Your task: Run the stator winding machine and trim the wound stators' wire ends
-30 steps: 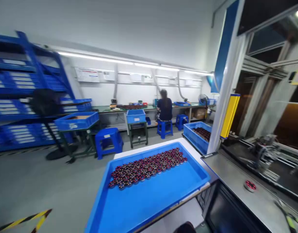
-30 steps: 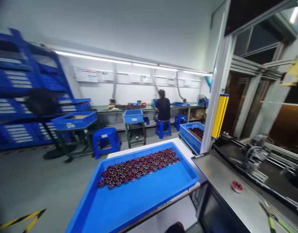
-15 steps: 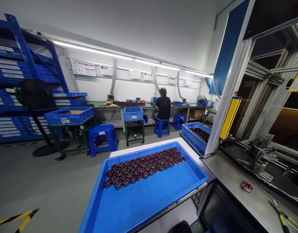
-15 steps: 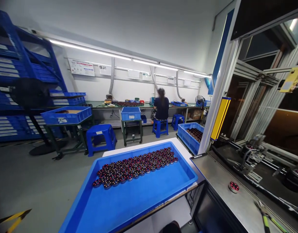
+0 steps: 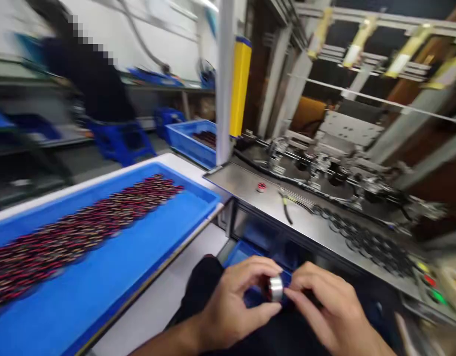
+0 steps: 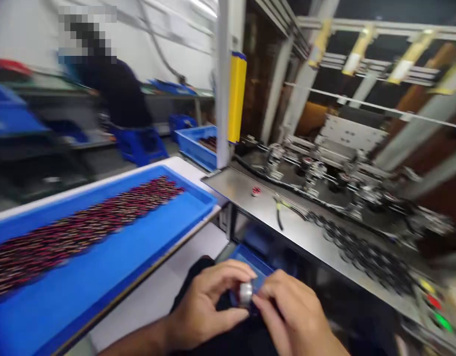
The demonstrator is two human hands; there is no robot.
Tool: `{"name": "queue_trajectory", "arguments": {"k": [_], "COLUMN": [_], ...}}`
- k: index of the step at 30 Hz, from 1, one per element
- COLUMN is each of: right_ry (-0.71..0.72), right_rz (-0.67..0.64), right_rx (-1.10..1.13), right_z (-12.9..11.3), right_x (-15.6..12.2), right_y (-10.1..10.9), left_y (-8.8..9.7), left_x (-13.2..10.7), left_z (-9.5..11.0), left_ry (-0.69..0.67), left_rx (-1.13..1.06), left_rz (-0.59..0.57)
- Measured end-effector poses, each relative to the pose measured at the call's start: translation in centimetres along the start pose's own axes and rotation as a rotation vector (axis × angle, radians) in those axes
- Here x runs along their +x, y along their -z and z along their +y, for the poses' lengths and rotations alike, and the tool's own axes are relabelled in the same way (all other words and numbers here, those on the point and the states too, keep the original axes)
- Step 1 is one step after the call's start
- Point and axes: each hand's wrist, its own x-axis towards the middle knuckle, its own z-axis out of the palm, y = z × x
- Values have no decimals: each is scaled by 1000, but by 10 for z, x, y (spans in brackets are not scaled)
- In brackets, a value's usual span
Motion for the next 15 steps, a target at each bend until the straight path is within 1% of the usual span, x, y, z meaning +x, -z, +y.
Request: {"name": "queue_trajectory", "arguments": {"k": [2, 5, 7, 9, 11, 12, 13, 15], "right_ry": [-33, -176, -273, -359, -425, -453, -481, -529], "right_rz": [-45, -81, -74, -46, -52, -83, -128, -211], "right_rx": [18, 76, 172, 327, 480, 533, 568, 603], "right_z": [5, 14, 20, 22, 21, 19, 17, 15], "right_x": [0, -3, -7, -8, -5, -3, 0, 4], "right_y": [3, 12, 19, 22, 20, 17, 14, 9], "left_y": [6, 13, 16, 17, 16, 16, 15, 16], "left_x": [1, 2, 2, 3, 6, 7, 8, 10], "left_z": [3, 6, 9, 11, 14, 15, 17, 20], "left_ry": [-43, -100, -149, -238, -340, -382, -408, -414], "left_rx": [77, 200, 300, 406, 491, 517, 529, 525], "left_rz": [-13, -53, -76, -105, -140, -159, -174, -202]}}
